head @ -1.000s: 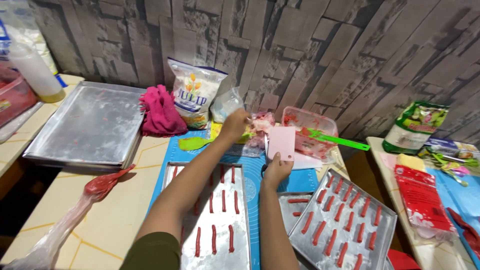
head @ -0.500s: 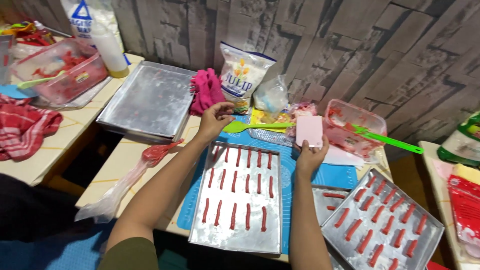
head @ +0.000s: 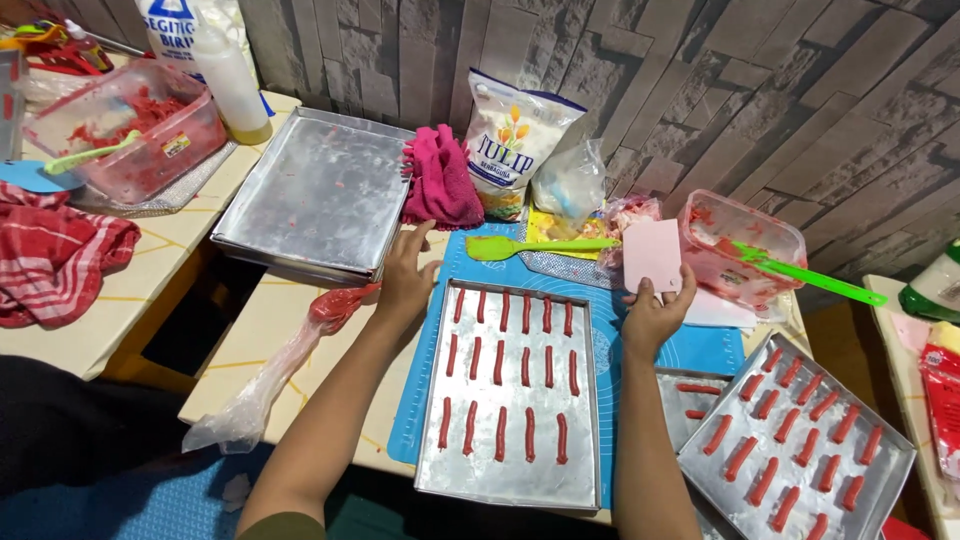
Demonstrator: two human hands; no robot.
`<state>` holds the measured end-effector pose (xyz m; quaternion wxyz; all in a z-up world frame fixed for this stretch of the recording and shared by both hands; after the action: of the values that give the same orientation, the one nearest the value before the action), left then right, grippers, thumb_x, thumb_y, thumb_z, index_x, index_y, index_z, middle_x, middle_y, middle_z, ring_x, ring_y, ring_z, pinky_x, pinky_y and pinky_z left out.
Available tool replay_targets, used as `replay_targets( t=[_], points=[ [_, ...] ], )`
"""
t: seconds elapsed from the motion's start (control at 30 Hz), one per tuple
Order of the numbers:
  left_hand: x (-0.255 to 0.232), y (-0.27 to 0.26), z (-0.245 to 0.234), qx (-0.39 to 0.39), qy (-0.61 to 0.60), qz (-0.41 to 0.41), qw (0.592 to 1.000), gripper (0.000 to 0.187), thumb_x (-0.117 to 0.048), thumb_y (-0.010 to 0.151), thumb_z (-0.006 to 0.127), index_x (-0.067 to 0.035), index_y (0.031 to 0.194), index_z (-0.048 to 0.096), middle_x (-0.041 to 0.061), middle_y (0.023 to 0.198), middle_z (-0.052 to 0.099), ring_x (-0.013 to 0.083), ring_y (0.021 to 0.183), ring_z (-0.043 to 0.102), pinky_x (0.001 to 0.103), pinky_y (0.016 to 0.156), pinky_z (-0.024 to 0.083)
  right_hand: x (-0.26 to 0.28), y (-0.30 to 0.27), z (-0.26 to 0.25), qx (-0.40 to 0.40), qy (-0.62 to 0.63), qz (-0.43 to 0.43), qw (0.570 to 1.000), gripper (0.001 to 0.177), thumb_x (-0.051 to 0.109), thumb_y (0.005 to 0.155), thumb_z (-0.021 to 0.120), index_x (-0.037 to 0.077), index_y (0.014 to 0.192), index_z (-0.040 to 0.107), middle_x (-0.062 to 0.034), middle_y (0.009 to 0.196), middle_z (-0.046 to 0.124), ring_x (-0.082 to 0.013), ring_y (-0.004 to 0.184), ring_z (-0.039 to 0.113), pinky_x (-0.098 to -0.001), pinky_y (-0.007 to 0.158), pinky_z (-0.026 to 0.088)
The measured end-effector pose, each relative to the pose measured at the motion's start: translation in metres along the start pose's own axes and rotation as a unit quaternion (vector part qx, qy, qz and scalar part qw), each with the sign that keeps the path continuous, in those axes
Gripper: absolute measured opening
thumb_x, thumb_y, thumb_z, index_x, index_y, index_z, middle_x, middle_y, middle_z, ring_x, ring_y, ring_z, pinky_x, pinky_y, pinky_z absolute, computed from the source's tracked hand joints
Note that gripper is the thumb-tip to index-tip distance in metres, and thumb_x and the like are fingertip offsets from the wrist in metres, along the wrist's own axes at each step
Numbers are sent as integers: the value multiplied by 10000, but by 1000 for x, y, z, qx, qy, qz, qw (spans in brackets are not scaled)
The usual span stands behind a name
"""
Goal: Cleaning a metal baking tray using a small plastic scraper in a bakery setting.
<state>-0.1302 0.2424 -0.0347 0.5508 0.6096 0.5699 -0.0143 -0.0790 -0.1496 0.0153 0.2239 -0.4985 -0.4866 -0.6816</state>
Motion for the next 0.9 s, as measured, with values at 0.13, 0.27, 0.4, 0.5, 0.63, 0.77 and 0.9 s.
replay_targets(
  t=[0.13,0.27,0.4,0.5,0.63,0.77,0.9],
  points=[
    [1,-5,-6,6,-22,-22,999,429,24,902,703,-114,1307,681,92,1008,610,305,898,706,394,826,581,-23,7,1,-2,-11,-20,1000,538,-66,1044,558,116,1523,394,-184,983,595,-247,637,718,-257,492,601],
    [-1,-10,-15,-15,-12,-60,998,48,-203,945,776,-163,971,776,7,737,639,216,643,688,304,616,553,-57,20,14,25,58,-21,998,561,-106,1042,425,116,1553,362,-151,1090,553,-273,776,744,-316,666,667],
    [-21,-5,-23,-42,-68,-48,996,193,-38,1035,567,-57,1154,718,125,879,676,265,672,727,358,608,597,-139,43,27,127,128,-35,983,727,-136,1039,370,163,1662,146,-265,1584,340,-311,1091,698,-426,930,637],
    [-15,-6,-16,-34,-27,-38,998,199,-227,907,826,-80,1015,747,47,710,599,220,555,650,323,520,524,-95,23,33,118,47,-41,991,755,-169,1019,395,158,1658,161,-318,1546,382,-377,1072,707,-442,898,636],
    [-8,-11,-9,-12,37,-48,998,275,-315,939,797,-184,727,680,-2,497,516,236,498,616,321,518,498,-83,16,25,97,-36,-27,994,848,-194,995,523,225,1675,239,-194,1701,35,-408,1170,685,-447,951,629],
    [-11,-12,-11,-8,-9,-53,999,105,-224,939,782,-145,896,730,42,606,583,275,580,643,347,559,523,-78,12,14,77,-70,-32,994,816,-220,961,493,182,1650,321,-203,1689,44,-335,1179,700,-396,936,640],
    [-18,-9,-18,-28,-45,-51,997,72,-138,1005,714,-87,979,757,103,717,684,279,625,693,339,539,549,-47,5,6,44,-76,-62,994,645,-246,946,426,70,1502,511,-229,1559,360,-372,1151,696,-430,932,607]
  ],
)
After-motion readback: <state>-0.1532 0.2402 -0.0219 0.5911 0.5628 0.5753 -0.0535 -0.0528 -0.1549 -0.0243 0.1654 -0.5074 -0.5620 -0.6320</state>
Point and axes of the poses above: each hand's wrist, its own y-axis towards the middle knuckle, its own z-axis out of the palm, x = y × z, the point moved 6 cm from there along y, towards the middle knuckle
